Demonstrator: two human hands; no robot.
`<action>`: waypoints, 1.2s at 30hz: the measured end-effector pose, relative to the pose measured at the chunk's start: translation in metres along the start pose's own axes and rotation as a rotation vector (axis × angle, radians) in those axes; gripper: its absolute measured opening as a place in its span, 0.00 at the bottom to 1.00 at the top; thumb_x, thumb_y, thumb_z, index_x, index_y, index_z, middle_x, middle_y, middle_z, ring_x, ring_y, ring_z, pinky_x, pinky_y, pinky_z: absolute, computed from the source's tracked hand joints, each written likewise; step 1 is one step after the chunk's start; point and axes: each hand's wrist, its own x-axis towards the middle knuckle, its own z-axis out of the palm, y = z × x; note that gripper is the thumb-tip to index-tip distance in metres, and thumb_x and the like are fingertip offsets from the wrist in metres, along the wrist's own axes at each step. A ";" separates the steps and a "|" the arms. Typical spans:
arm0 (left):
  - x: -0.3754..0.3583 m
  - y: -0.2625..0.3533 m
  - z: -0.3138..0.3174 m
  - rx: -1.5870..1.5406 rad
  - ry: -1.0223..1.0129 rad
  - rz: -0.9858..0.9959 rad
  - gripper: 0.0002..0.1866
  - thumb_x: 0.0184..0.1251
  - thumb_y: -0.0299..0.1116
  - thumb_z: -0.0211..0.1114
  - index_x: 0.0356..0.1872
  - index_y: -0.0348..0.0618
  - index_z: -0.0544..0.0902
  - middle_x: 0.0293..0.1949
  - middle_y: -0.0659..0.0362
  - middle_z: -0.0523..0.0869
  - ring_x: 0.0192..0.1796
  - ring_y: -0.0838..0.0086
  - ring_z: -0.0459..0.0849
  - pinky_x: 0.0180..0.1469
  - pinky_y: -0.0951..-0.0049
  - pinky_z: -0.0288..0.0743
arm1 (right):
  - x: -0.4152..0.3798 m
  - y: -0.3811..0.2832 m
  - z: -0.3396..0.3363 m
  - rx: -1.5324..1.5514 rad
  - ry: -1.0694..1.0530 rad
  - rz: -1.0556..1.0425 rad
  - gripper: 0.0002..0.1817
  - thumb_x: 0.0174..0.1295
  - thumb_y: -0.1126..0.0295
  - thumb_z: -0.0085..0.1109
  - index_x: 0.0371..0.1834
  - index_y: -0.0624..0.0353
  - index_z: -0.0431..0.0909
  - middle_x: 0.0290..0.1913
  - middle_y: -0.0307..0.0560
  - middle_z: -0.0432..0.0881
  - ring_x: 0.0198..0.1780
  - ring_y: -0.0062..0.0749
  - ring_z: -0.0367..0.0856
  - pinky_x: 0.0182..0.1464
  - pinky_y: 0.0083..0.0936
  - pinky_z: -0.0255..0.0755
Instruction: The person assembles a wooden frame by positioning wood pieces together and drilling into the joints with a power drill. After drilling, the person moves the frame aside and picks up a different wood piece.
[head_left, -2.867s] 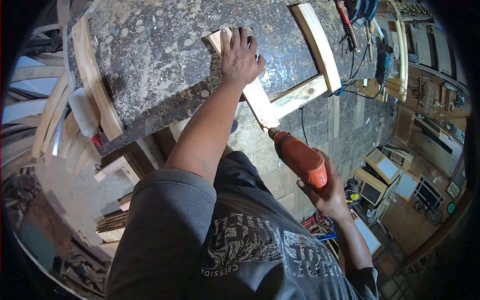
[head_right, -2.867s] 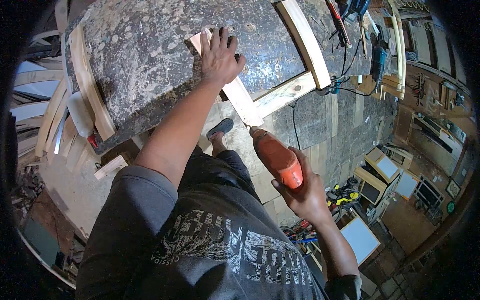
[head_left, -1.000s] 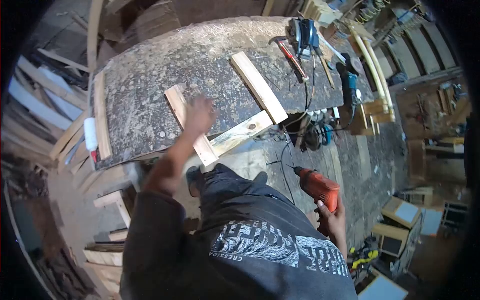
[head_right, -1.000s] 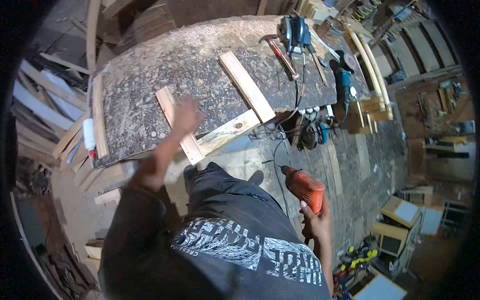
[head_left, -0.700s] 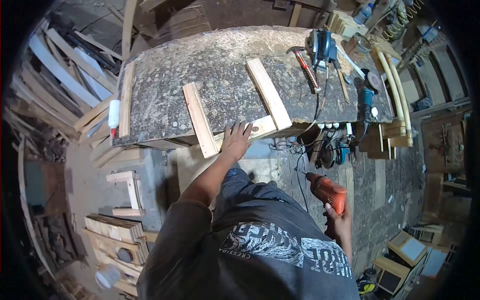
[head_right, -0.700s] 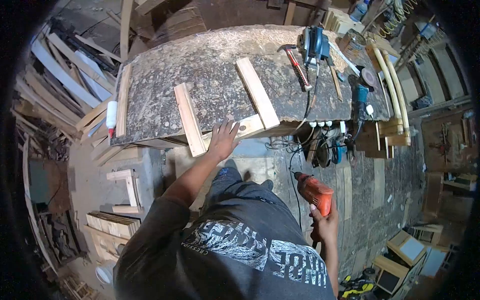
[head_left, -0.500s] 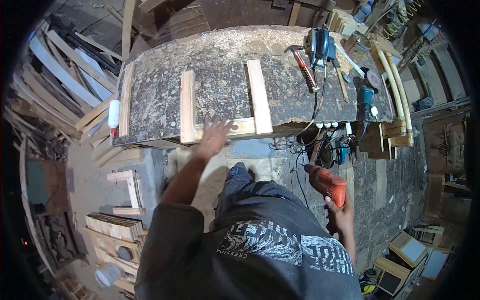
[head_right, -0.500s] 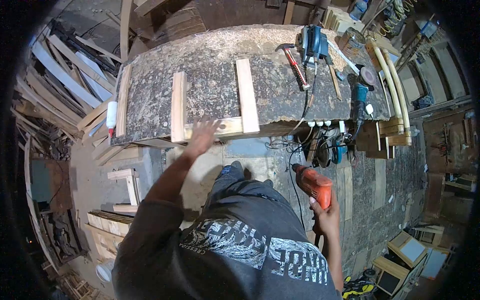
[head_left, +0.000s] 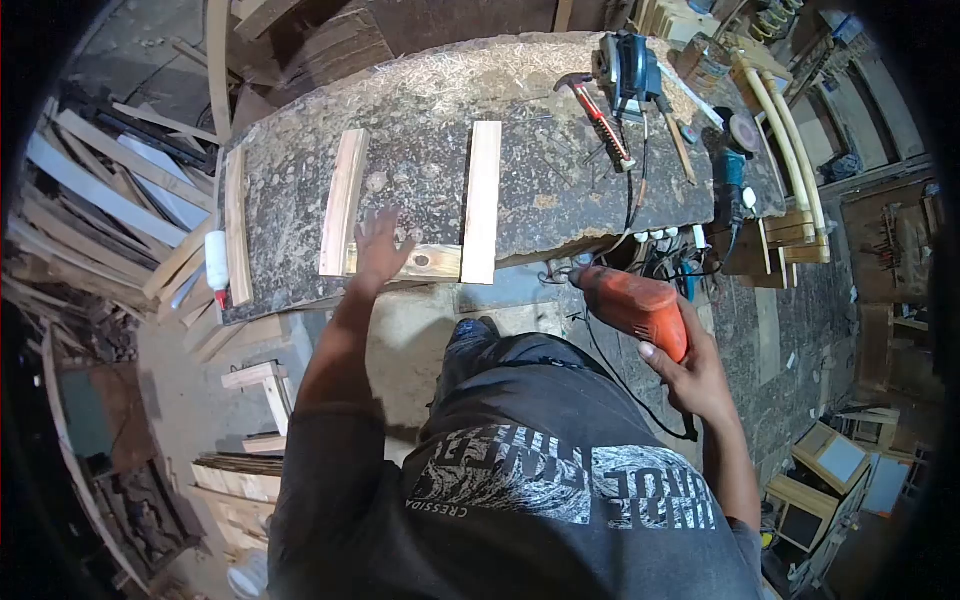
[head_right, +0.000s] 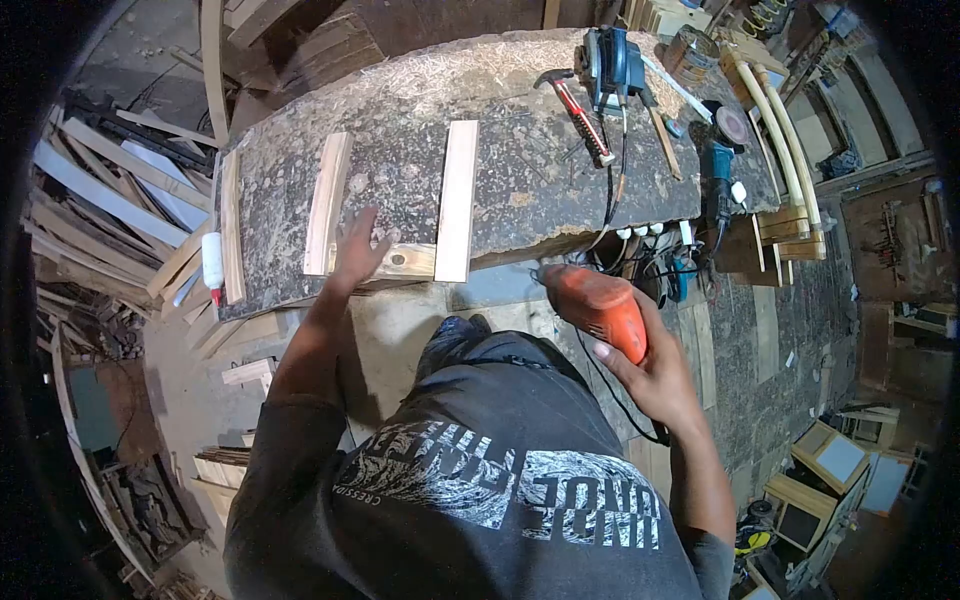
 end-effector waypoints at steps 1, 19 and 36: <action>0.007 0.003 -0.001 -0.006 -0.002 -0.003 0.43 0.66 0.49 0.67 0.81 0.50 0.63 0.82 0.50 0.62 0.86 0.45 0.48 0.83 0.35 0.35 | 0.007 -0.009 0.003 -0.006 -0.003 0.003 0.41 0.64 0.66 0.75 0.78 0.60 0.64 0.63 0.60 0.84 0.67 0.41 0.82 0.68 0.37 0.73; -0.010 0.096 0.083 -0.389 0.433 -1.180 0.70 0.48 0.62 0.80 0.86 0.47 0.44 0.84 0.34 0.31 0.86 0.40 0.29 0.83 0.36 0.41 | 0.096 -0.054 -0.002 -0.057 -0.259 -0.024 0.40 0.67 0.71 0.73 0.79 0.66 0.62 0.66 0.52 0.81 0.66 0.32 0.78 0.69 0.31 0.70; -0.038 0.041 0.061 -0.408 0.448 -0.959 0.70 0.45 0.64 0.81 0.87 0.58 0.45 0.87 0.46 0.34 0.87 0.49 0.31 0.83 0.34 0.30 | 0.190 -0.118 -0.004 -0.302 -0.830 -0.321 0.41 0.68 0.71 0.71 0.79 0.69 0.60 0.70 0.55 0.76 0.69 0.35 0.75 0.73 0.34 0.66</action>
